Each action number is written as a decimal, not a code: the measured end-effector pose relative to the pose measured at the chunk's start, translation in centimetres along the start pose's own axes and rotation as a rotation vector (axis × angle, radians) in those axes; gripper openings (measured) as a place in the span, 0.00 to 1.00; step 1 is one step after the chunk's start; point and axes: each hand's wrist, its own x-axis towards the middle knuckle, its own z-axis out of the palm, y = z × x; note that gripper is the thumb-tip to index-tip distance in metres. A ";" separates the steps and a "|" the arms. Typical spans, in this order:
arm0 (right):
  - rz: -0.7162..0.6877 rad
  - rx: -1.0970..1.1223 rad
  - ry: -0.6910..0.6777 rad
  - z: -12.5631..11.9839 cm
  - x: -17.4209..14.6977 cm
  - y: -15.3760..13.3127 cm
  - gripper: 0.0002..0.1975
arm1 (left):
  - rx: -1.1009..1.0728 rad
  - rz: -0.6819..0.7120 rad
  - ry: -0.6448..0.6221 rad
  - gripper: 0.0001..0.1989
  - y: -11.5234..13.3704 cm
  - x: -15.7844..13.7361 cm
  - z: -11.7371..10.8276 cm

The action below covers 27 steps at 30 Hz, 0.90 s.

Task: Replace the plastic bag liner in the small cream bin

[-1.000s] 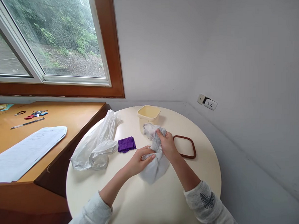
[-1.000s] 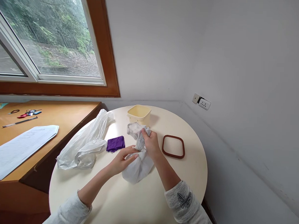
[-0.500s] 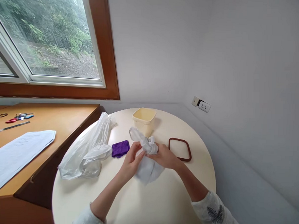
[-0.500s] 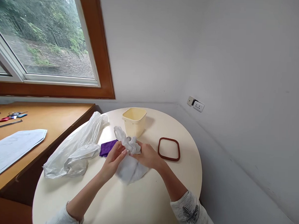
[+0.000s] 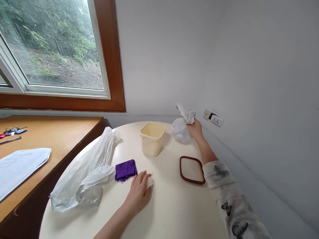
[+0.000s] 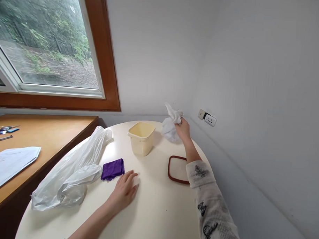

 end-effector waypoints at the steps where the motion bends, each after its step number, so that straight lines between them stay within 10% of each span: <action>1: 0.006 -0.029 -0.002 0.7 0.7 0.3 0.15 | 0.035 0.016 -0.009 0.18 -0.1 -0.1 0.2; 16: 0.071 -0.285 -0.365 11.5 -1.5 4.2 0.26 | 0.106 0.053 -0.052 0.17 0.3 -0.3 -0.5; 22: 0.024 -0.253 -0.184 8.5 -2.9 2.0 0.31 | 0.085 0.034 -0.070 0.17 0.6 -0.5 -0.8; 27: -0.243 -0.066 0.151 6.8 -11.1 0.1 0.19 | 0.005 -0.003 -0.005 0.16 0.8 -0.6 -0.9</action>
